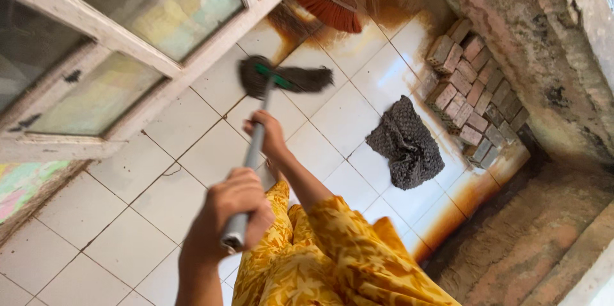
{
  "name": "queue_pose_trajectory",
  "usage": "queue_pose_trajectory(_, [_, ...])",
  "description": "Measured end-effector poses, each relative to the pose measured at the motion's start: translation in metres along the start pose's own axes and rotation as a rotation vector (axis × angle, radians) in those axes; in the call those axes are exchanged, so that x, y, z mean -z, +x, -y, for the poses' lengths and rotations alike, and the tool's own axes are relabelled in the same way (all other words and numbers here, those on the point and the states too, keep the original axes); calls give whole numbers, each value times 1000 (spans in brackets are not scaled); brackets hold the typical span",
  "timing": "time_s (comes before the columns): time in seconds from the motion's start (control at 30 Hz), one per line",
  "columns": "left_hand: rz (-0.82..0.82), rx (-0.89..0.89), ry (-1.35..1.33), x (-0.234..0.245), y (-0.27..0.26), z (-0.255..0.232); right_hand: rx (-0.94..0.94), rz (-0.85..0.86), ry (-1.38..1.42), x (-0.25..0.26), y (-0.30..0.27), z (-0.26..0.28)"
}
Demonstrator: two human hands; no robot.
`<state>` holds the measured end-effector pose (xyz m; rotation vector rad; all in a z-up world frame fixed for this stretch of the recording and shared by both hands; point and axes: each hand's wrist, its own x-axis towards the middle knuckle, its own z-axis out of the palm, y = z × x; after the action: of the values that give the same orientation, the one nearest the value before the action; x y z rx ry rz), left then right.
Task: The person mops a tiled floor using a mop with a long handle, moving a floor mat several times to clean the surface beneath it.
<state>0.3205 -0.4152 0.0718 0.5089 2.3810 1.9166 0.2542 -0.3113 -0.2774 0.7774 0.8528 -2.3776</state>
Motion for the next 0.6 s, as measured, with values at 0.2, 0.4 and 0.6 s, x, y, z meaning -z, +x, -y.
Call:
queue_pose_trajectory(0.2, [62, -75, -38, 12, -48, -7, 657, 46, -1370, -35, -89, -6])
queue_pose_trajectory(0.4, [313, -72, -310, -48, -102, -19, 656, -233, -1285, 79, -223, -23])
queue_pose_trajectory(0.6, [597, -92, -481, -226, -150, 6, 598, -651, -536, 296, -329, -42])
